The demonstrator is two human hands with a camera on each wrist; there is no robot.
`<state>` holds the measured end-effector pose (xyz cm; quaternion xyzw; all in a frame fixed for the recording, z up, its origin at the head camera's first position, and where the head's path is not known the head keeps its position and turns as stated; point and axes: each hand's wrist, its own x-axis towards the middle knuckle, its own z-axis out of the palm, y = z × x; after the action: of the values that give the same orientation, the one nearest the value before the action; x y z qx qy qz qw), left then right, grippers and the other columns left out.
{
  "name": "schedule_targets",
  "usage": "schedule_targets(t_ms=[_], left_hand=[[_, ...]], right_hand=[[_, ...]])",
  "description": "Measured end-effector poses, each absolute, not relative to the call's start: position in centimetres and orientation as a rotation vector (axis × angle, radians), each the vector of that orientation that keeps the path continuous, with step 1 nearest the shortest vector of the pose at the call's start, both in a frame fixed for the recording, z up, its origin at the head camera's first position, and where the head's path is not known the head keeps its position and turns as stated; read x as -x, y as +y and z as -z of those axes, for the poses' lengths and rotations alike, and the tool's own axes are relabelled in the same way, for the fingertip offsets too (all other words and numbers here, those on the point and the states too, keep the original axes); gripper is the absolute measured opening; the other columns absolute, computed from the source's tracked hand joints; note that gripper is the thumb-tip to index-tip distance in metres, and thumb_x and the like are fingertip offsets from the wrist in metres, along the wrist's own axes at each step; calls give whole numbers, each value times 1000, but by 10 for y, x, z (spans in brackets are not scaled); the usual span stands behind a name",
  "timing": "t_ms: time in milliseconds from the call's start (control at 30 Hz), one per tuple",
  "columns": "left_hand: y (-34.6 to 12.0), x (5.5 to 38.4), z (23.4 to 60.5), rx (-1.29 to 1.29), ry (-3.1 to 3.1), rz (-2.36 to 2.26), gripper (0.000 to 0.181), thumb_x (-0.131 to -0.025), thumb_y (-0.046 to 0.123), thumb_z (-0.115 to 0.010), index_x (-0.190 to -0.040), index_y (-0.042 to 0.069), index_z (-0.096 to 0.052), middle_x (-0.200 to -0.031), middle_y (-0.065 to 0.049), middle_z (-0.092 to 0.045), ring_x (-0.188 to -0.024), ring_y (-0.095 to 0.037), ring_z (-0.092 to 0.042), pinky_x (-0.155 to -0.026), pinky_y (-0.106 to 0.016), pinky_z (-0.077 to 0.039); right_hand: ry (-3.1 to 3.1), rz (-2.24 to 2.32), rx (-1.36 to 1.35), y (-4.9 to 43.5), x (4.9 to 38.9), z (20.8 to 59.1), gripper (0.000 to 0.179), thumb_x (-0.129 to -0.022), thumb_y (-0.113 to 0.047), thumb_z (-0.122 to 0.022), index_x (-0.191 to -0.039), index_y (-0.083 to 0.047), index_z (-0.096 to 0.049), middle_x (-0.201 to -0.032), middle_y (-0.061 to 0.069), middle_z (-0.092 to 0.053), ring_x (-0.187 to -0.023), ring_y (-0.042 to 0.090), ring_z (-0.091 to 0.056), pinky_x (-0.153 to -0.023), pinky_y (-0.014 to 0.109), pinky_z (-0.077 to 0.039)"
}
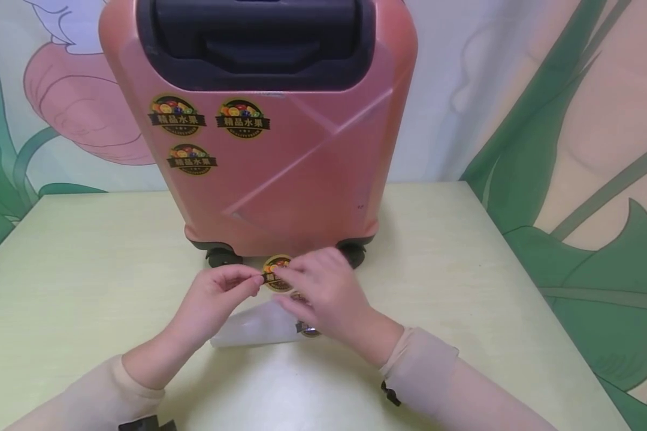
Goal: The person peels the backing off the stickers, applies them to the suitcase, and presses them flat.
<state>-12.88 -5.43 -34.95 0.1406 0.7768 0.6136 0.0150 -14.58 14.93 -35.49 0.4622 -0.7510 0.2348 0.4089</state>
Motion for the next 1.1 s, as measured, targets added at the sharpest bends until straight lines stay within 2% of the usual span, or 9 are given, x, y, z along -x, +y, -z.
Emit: schedule_targets(t_ms=[133,300,467,667,833,933,1100], left_hand=[[-60,132,348,-484,2516,-1877,10,-87,9,-65,-90,2,-71,-78,-3,-67,-73,-17,-61,-72,-29,-50],[-64,134,345,-522,2578,-1845,10,-87,10,-65,-91,3,-71,-78,-2,-68,-75,-15,-62,-75,-34,-51],[-64,136,343,-572,2646,-1810,9,-86,9,-66,-91,4,-72,-80,-1,-68,-77,-14,-60,-75,-32,-49],[-66,140,339,-584,2703,-1807,9,-85,9,-68,-90,3,-72,-81,-5,-69,-77,-14,-63,-72,-29,-51],[-68,144,334,-547,2750,-1781,10,-85,10,-68,-91,3,-73,-82,-5,-70,-75,-13,-63,-70,-32,-51],[-70,145,333,-531,2789,-1760,12,-85,11,-68,-93,4,-73,-84,-5,-71,-77,-13,-63,-70,-33,-51],[-76,150,333,-531,2806,-1711,25,-89,12,-64,-111,2,-68,-86,-5,-68,-76,-15,-62,-67,-30,-50]], right_hand=[[-2244,-1187,-836,156,143,351,21,-87,-17,-66,-103,-4,-70,-92,2,-58,-86,20,-53,-75,32,-43],[-2478,-1574,-573,160,144,345,11,-87,-12,-66,-95,-6,-72,-89,-1,-62,-84,15,-54,-75,30,-45],[-2463,-1603,-604,159,146,342,6,-85,-8,-67,-87,-5,-72,-85,0,-62,-79,16,-53,-70,25,-44],[-2464,-1556,-625,155,148,336,6,-86,-11,-67,-86,-7,-71,-84,-2,-60,-76,15,-53,-66,25,-44],[-2433,-1527,-647,152,151,331,6,-87,-12,-66,-86,-8,-71,-85,-2,-59,-76,15,-53,-64,24,-44],[-2414,-1509,-667,150,152,330,6,-87,-12,-66,-86,-8,-70,-85,-2,-59,-77,14,-54,-66,25,-45],[-2370,-1527,-677,148,156,326,6,-88,-9,-65,-85,-5,-69,-85,-1,-59,-77,15,-53,-70,26,-46]])
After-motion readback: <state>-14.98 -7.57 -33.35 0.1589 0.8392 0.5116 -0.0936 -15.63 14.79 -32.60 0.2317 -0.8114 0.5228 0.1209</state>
